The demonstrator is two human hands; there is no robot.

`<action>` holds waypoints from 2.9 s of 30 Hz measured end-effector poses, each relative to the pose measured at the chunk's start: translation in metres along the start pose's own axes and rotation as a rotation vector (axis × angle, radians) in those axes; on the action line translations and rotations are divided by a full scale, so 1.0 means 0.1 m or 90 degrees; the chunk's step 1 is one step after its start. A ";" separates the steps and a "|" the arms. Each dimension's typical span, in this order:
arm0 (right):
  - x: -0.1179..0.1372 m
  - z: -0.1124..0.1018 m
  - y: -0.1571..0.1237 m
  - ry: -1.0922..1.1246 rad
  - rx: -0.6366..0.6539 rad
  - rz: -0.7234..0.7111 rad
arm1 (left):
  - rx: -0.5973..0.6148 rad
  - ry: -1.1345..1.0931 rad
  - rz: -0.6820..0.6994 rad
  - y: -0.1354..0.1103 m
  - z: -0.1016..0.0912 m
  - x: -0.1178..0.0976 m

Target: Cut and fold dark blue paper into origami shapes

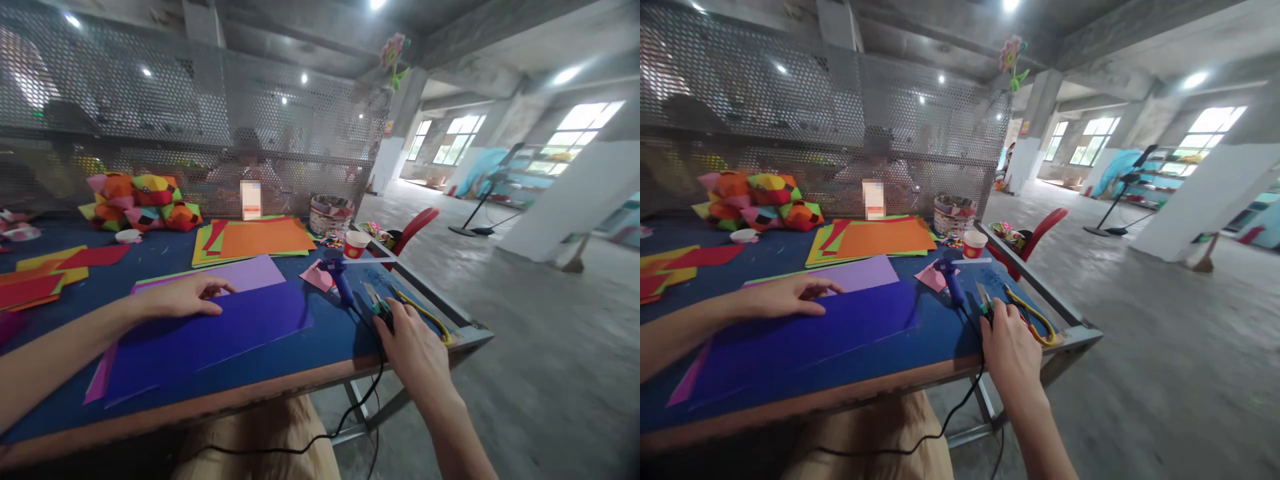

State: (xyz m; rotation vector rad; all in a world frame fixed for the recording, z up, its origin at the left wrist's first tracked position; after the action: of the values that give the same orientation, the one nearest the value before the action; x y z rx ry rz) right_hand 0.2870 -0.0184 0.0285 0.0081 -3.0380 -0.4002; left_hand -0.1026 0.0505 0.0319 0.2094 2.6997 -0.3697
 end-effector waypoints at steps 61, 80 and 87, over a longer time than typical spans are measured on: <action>1.24 0.22 -0.31 0.636 0.147 -0.334 | -0.523 0.180 0.286 -1.19 0.95 -0.59; 1.35 0.30 -0.34 0.193 0.193 -0.559 | -0.545 0.120 0.314 -1.47 1.22 -0.60; 1.30 0.37 -0.15 0.159 0.139 -0.513 | -0.499 0.189 0.309 -1.51 1.20 -0.63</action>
State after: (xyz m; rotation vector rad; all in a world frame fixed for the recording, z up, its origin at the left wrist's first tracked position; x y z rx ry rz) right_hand 0.1546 -0.0249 -0.0012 1.2061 -2.6725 -0.0844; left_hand -0.0310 -0.1332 -0.0141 0.6940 2.7108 0.9033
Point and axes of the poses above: each hand's wrist, its own y-axis towards the middle knuckle, its own z-axis out of the palm, x = y × z, the point moved 5 cm from there along y, towards the middle knuckle, and after that the axes turned 10 degrees about -z, right-handed, at the moved point
